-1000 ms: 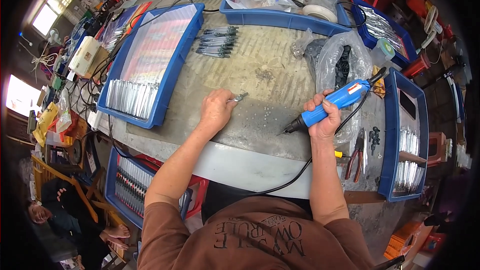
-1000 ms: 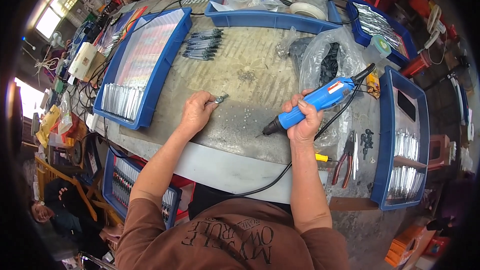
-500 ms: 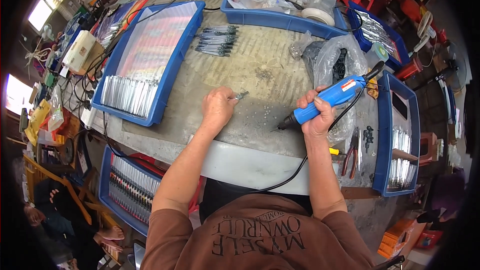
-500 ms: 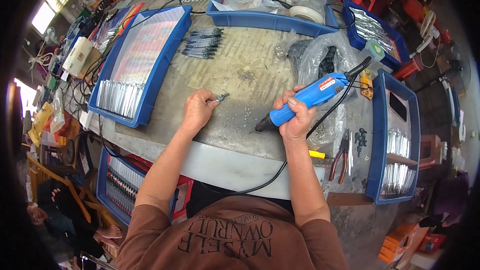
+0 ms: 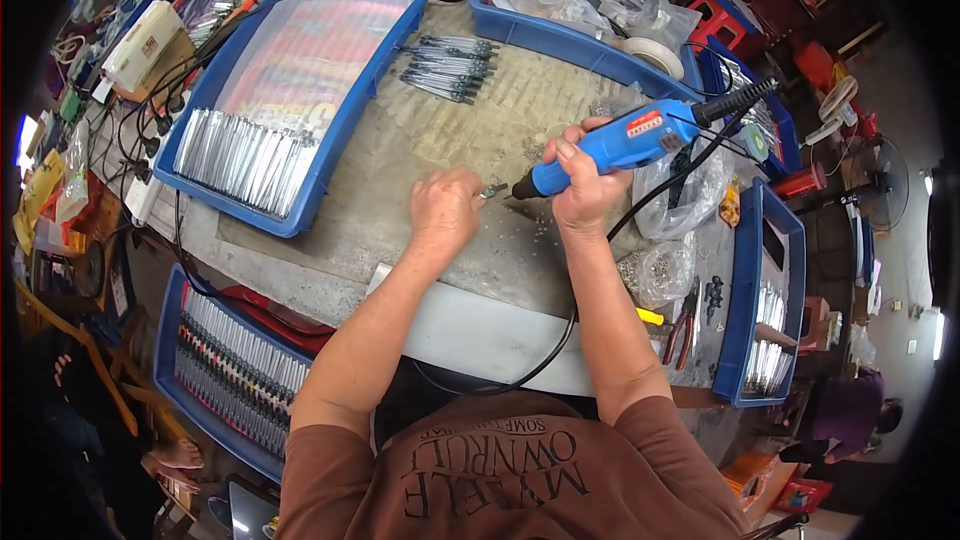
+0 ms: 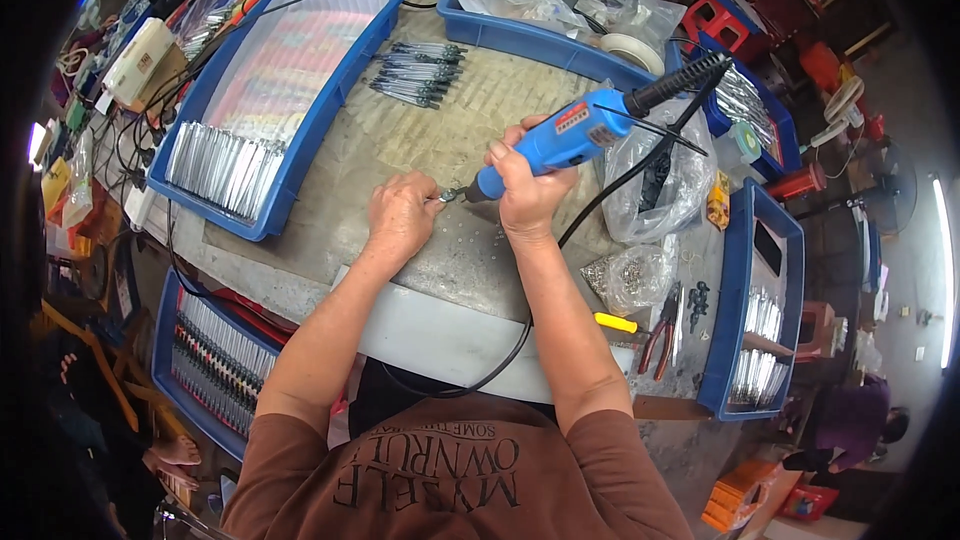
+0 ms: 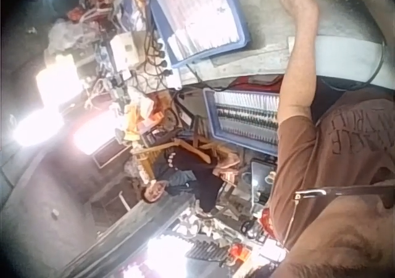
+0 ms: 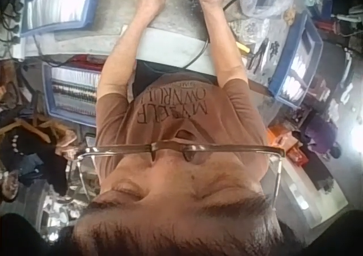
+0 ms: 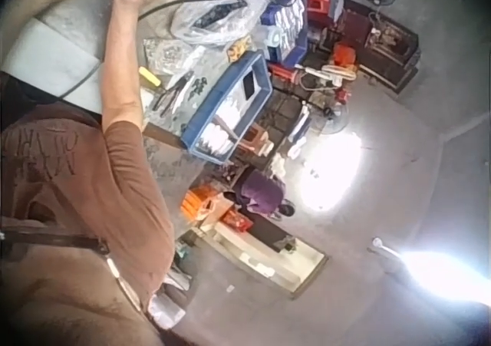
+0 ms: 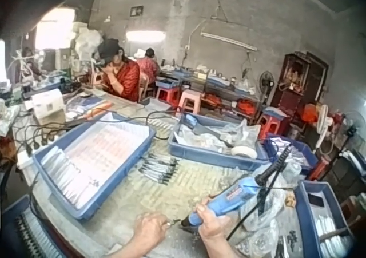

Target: The person assembles small metallic electronic components at a workbench using an electric screwdriver to fasten screws.

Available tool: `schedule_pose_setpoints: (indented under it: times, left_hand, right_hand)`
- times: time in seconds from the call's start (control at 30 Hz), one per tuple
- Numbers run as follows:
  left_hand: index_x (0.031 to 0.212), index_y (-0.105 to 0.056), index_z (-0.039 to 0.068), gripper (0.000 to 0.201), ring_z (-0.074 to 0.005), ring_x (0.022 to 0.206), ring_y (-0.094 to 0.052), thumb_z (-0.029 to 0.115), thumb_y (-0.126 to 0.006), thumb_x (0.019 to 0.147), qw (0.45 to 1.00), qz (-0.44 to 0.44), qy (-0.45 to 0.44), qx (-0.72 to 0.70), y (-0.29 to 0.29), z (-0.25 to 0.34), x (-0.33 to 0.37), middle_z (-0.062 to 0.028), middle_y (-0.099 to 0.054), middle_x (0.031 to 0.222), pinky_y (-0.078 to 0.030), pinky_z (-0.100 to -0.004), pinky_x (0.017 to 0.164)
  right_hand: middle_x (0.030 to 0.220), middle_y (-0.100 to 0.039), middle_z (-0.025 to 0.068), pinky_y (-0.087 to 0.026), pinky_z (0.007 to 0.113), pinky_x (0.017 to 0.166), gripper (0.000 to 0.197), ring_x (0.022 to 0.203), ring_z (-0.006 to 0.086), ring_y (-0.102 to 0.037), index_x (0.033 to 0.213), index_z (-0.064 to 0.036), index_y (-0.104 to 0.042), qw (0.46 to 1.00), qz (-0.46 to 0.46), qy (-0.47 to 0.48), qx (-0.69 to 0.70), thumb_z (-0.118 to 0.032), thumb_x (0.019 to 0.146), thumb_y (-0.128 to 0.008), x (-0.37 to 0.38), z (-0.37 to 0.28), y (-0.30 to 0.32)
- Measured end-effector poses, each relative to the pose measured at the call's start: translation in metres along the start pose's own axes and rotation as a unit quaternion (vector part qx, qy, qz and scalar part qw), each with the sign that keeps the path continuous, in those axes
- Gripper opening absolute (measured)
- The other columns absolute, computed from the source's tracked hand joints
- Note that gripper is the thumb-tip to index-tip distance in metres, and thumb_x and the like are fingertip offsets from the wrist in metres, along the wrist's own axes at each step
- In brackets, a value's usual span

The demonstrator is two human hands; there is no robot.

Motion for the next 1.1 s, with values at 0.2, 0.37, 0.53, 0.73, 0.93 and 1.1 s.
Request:
schedule_pose_setpoints:
  times: [0.2, 0.37, 0.53, 0.73, 0.93, 1.1]
  left_hand:
    - [0.069, -0.058, 0.010, 0.007, -0.0222, 0.080, -0.051, 0.011, -0.064, 0.065, 1.000, -0.004, 0.001, 0.002, 0.001, -0.001, -0.001, -0.0017, -0.055, 0.077, -0.036, -0.0357, 0.072]
    - [0.069, -0.058, 0.010, 0.008, -0.0223, 0.080, -0.051, 0.011, -0.064, 0.064, 1.000, -0.001, -0.011, -0.005, 0.000, 0.000, 0.000, -0.0020, -0.055, 0.078, -0.036, -0.0359, 0.071]
    - [0.070, -0.057, 0.010, 0.008, -0.0217, 0.078, -0.051, 0.011, -0.064, 0.065, 1.000, 0.005, -0.011, -0.004, 0.000, -0.001, -0.001, -0.0017, -0.055, 0.077, -0.036, -0.0347, 0.071]
    - [0.070, -0.057, 0.010, 0.009, -0.0223, 0.080, -0.051, 0.010, -0.064, 0.064, 1.000, 0.001, -0.012, -0.005, 0.001, -0.001, -0.001, -0.0021, -0.055, 0.078, -0.036, -0.0357, 0.070]
    - [0.071, -0.057, 0.010, 0.010, -0.0224, 0.079, -0.051, 0.010, -0.064, 0.064, 1.000, 0.002, -0.017, -0.009, 0.001, 0.000, -0.001, -0.0021, -0.054, 0.078, -0.036, -0.0356, 0.070]
    - [0.070, -0.057, 0.010, 0.010, -0.0224, 0.079, -0.051, 0.010, -0.064, 0.063, 1.000, 0.003, -0.016, -0.009, 0.000, -0.001, -0.001, -0.0021, -0.054, 0.078, -0.036, -0.0358, 0.070]
  right_hand:
    - [0.067, -0.049, 0.0091, -0.042, 0.030, 0.050, 0.032, 0.051, 0.0190, -0.051, 0.090, 0.0015, -0.044, 1.000, -0.017, -0.013, -0.014, -0.002, 0.062, -0.057, 0.005, 0.009, -0.014]
    - [0.072, -0.050, 0.0072, -0.045, 0.028, 0.052, 0.032, 0.058, 0.0135, -0.051, 0.092, 0.0008, -0.044, 0.999, -0.041, -0.031, -0.006, 0.002, 0.063, -0.057, 0.008, 0.011, -0.014]
    - [0.066, -0.049, 0.0089, -0.043, 0.031, 0.049, 0.032, 0.051, 0.0190, -0.050, 0.090, 0.0012, -0.044, 0.999, -0.036, -0.023, -0.021, -0.003, 0.061, -0.058, 0.009, 0.015, -0.017]
    - [0.066, -0.049, 0.0089, -0.043, 0.031, 0.050, 0.032, 0.051, 0.0189, -0.050, 0.090, 0.0009, -0.044, 0.999, -0.034, -0.028, -0.024, -0.002, 0.061, -0.058, 0.009, 0.018, -0.017]
    - [0.067, -0.049, 0.0091, -0.043, 0.031, 0.050, 0.032, 0.051, 0.0187, -0.050, 0.090, 0.0011, -0.044, 0.999, -0.031, -0.030, -0.021, -0.002, 0.061, -0.058, 0.010, 0.016, -0.016]
    - [0.069, -0.050, 0.0078, -0.044, 0.029, 0.051, 0.032, 0.056, 0.0158, -0.051, 0.091, 0.0011, -0.044, 0.998, -0.050, -0.037, -0.014, 0.000, 0.062, -0.058, 0.010, 0.018, -0.015]
Point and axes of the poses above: each hand's wrist, its own x-axis towards the middle knuckle, its own y-axis out of the back of the hand, z = x × y, the point moved 3 cm from there along x, towards the middle knuckle
